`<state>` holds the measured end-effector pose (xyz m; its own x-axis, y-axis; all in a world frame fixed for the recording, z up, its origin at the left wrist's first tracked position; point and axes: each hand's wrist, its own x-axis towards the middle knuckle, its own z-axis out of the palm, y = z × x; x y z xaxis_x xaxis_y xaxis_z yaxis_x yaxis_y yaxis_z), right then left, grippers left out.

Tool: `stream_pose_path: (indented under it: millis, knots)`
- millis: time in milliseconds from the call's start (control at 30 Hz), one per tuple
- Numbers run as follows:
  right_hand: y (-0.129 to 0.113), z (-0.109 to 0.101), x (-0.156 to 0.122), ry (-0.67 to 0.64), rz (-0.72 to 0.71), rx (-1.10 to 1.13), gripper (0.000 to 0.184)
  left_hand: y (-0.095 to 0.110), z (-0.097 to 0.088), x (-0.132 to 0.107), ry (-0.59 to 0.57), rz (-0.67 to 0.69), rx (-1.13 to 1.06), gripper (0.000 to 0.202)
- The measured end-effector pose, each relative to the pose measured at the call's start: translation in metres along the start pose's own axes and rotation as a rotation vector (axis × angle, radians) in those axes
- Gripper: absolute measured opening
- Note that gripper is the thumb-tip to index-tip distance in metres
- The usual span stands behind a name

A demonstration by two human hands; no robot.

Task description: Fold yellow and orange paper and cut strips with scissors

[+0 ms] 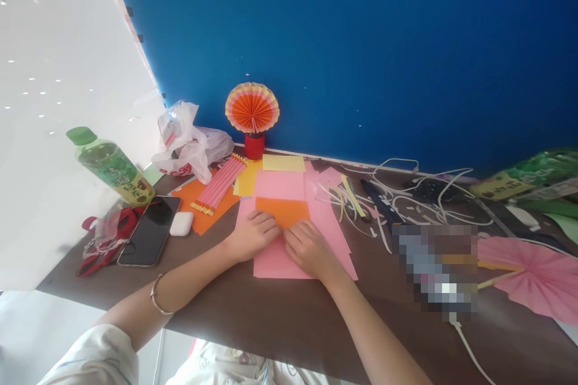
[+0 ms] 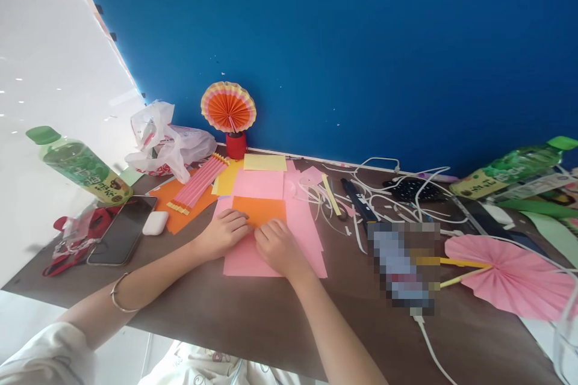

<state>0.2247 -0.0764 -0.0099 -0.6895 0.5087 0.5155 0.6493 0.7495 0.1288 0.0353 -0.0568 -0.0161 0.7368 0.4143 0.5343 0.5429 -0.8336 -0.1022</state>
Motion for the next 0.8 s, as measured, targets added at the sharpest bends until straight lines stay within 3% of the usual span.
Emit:
stream_pose_path:
  millis: [367,567,733,800]
  knots:
    - [0.005,-0.014,-0.003,0.005,0.009,0.004,0.028,-0.001,-0.008,-0.002,-0.018,-0.053,-0.001,0.019]
    - [0.012,-0.021,-0.009,0.029,0.004,0.009,0.027,-0.018,-0.008,-0.008,-0.030,-0.110,-0.047,0.020]
    - [0.033,-0.028,-0.022,0.117,0.156,-0.025,0.028,-0.042,-0.003,-0.019,0.009,-0.323,-0.077,0.023]
    - [0.036,-0.030,-0.023,0.159,0.236,-0.038,0.024,-0.043,-0.002,-0.019,0.012,-0.342,-0.072,0.023]
